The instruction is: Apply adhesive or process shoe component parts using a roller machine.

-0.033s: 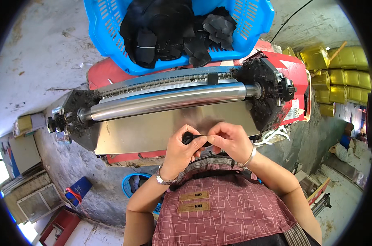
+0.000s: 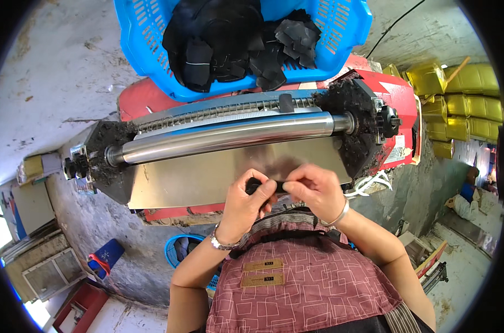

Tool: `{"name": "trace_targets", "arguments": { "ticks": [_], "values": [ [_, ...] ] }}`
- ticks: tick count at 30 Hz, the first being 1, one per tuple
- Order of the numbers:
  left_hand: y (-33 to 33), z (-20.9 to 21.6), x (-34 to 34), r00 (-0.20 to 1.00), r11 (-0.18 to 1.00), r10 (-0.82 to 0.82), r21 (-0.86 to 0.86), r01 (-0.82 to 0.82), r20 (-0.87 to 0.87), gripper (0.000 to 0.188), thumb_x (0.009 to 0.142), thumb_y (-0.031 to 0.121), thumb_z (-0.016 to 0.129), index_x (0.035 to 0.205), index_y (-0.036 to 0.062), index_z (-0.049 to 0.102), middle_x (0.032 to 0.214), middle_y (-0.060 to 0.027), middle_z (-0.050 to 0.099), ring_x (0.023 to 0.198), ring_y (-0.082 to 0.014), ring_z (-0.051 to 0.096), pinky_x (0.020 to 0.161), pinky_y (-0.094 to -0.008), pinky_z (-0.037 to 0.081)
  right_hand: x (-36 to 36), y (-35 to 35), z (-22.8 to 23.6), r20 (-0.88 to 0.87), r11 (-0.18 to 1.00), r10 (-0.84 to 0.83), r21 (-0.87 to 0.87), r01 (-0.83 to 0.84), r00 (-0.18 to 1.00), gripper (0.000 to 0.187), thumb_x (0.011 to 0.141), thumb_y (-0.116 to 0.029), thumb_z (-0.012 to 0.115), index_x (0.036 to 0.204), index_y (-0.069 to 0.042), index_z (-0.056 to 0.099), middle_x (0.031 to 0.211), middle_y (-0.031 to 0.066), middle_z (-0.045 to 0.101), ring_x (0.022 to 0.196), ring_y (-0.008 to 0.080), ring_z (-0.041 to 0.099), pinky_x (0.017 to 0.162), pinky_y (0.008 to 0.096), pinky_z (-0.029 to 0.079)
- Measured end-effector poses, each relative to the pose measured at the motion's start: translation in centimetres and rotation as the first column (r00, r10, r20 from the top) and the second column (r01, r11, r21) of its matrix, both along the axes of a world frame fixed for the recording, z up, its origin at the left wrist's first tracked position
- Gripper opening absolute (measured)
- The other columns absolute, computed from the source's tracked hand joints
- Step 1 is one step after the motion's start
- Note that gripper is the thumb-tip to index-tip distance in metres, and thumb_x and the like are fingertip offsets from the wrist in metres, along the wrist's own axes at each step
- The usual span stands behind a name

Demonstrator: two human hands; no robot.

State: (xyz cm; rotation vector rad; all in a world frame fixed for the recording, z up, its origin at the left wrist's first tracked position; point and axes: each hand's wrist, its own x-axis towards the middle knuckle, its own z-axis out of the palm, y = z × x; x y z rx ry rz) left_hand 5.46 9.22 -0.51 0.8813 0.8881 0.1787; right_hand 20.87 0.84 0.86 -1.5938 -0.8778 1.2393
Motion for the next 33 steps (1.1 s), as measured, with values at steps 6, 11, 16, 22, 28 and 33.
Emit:
{"name": "trace_targets", "arguments": {
  "ticks": [6, 11, 16, 22, 28, 33],
  "values": [
    [0.3, -0.5, -0.4, 0.921, 0.86, 0.341, -0.459, -0.224, 0.189, 0.023, 0.088, 0.02, 0.047, 0.104, 0.0031, 0.047, 0.088, -0.011, 0.055, 0.07, -0.0152, 0.053, 0.049, -0.0209, 0.042, 2.1, 1.2, -2.3, 0.98, 0.905, -0.102, 0.162, -0.392, 0.168, 0.032, 0.052, -0.005, 0.059, 0.085, -0.005, 0.059, 0.07, 0.0043, 0.045, 0.058, 0.0166, 0.049, 0.047, 0.0267, 0.042],
    [-0.1, -0.4, -0.1, 0.942, 0.922, 0.295, -0.307, -0.236, 0.159, 0.023, 0.089, 0.016, 0.045, 0.109, 0.004, 0.044, 0.09, -0.0086, 0.055, 0.074, -0.0133, 0.053, 0.055, -0.0224, 0.045, -0.4, 1.6, -0.3, 0.756, 0.885, -0.138, 0.384, -0.263, 0.64, 0.022, 0.061, -0.014, 0.07, 0.08, -0.009, 0.059, 0.077, 0.0026, 0.054, 0.066, 0.0184, 0.057, 0.053, 0.0267, 0.047],
    [-1.4, 0.0, 1.7, 0.881, 0.856, 0.457, -0.331, -0.398, 0.121, 0.023, 0.091, 0.019, 0.044, 0.11, 0.0075, 0.043, 0.085, -0.0067, 0.055, 0.078, -0.0131, 0.052, 0.068, -0.0249, 0.045, -3.1, 0.6, 0.3, 0.799, 0.91, 0.05, 0.211, -0.356, 0.599, 0.024, 0.055, -0.012, 0.072, 0.075, -0.01, 0.059, 0.078, 0.0023, 0.054, 0.067, 0.0189, 0.056, 0.055, 0.0307, 0.047],
    [-0.1, -0.4, -0.5, 0.917, 0.939, 0.339, -0.139, -0.315, 0.209, 0.02, 0.09, 0.02, 0.046, 0.102, 0.0045, 0.047, 0.081, -0.0062, 0.055, 0.067, -0.0116, 0.051, 0.059, -0.0227, 0.04, 2.0, -0.1, -0.6, -0.233, 0.84, -0.464, -0.422, 0.341, 0.854, 0.009, 0.077, -0.009, 0.059, 0.073, -0.002, 0.055, 0.068, 0.007, 0.06, 0.059, 0.0149, 0.059, 0.053, 0.0279, 0.048],
    [-1.2, 0.6, 1.0, 0.955, 0.973, 0.192, -0.174, -0.155, 0.225, 0.019, 0.087, 0.018, 0.051, 0.1, 0.0041, 0.049, 0.081, -0.0058, 0.055, 0.066, -0.0107, 0.052, 0.055, -0.0221, 0.04, 0.9, 2.4, -0.6, -0.422, 0.708, -0.702, -0.504, 0.494, 0.575, 0.017, 0.08, -0.011, 0.057, 0.088, 0.001, 0.049, 0.076, 0.0129, 0.061, 0.065, 0.0205, 0.062, 0.061, 0.0281, 0.052],
    [-0.7, 0.7, 0.9, 0.963, 0.973, 0.201, -0.148, -0.176, 0.18, 0.02, 0.089, 0.023, 0.049, 0.096, 0.0048, 0.049, 0.073, -0.0065, 0.056, 0.06, -0.0105, 0.051, 0.051, -0.0196, 0.039, 0.8, 3.1, -2.4, -0.541, 0.699, -0.701, -0.394, 0.597, 0.464, 0.017, 0.081, -0.009, 0.055, 0.094, 0.002, 0.05, 0.086, 0.0114, 0.06, 0.075, 0.017, 0.061, 0.067, 0.0268, 0.05]
  ]
}}
